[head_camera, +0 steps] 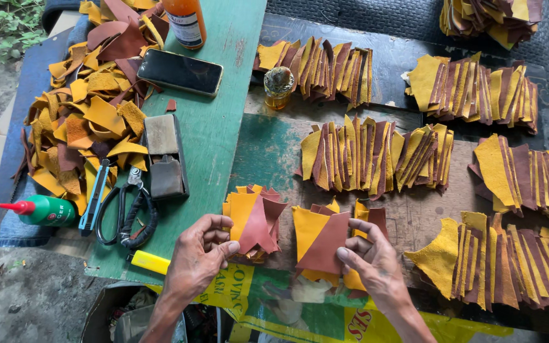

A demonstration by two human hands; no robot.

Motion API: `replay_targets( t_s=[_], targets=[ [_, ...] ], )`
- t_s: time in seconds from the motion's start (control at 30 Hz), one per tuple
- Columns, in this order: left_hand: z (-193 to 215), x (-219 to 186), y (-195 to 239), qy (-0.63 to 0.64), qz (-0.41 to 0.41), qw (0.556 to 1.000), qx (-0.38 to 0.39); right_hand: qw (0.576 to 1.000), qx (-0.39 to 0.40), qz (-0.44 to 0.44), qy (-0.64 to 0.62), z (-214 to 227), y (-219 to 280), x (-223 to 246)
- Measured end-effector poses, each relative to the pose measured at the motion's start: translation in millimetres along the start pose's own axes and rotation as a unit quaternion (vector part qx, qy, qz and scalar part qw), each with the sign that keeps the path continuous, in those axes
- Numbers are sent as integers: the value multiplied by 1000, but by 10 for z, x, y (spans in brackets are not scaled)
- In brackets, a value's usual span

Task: The person repeatedly picks up yellow and brown leather pieces, aligns them, and presses them together by hand. The person stacks the assembled pairs into neat piles on the table. Tools such as scissors and a glue bottle are visible but not used during the clip.

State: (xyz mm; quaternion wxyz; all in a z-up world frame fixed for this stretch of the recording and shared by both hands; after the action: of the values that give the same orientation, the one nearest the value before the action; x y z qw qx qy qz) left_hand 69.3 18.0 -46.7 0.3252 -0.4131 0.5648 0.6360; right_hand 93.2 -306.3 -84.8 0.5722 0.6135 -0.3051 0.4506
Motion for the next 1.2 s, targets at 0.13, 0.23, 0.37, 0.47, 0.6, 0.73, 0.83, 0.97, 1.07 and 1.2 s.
replay_targets(
  t_s=[0.13, 0.23, 0.37, 0.47, 0.6, 0.73, 0.83, 0.97, 1.07, 1.2],
  targets=[
    [36, -24, 20, 29, -8, 1000, 0, 967, -17, -12, 252, 18, 89, 197],
    [208, -170, 51, 101, -58, 993, -3, 903, -73, 1, 424, 34, 124, 452],
    [434, -375, 121, 131, -132, 980, -67, 905, -72, 228, 351, -407, 73, 977],
    [403, -476, 155, 151, -168, 971, -74, 896, -66, 263, 353, -787, -221, 1076],
    [462, -491, 208, 163, -177, 967, -83, 896, -46, 286, 337, -1039, -451, 1021],
    [558, -363, 154, 209, -162, 961, -82, 982, 86, 159, 61, -896, -504, 795],
    [417, -165, 36, 178, -109, 977, -42, 990, 39, 105, 89, -419, -407, 789],
    [148, 21, -71, 85, -41, 996, 9, 932, -2, 122, 342, -144, -342, 934],
    [243, 108, -93, -66, 17, 995, -79, 843, -90, 274, 454, -183, -518, 1403],
    [439, 121, -112, -112, 1, 984, -140, 766, -116, 415, 477, -549, -1297, 1969]
  ],
)
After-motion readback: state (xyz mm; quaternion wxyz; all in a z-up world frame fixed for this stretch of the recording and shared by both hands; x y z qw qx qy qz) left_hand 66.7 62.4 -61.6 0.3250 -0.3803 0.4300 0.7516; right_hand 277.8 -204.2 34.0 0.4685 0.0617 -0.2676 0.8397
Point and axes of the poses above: each hand's wrist, its own y-axis away from the middle knuckle, its own z-axis out of the back of the hand, x = y × z, the point moved 8 cm from there along -y, towards the middle knuckle, and after that the axes turned 12 degrees about y, right-handed, at the moved point
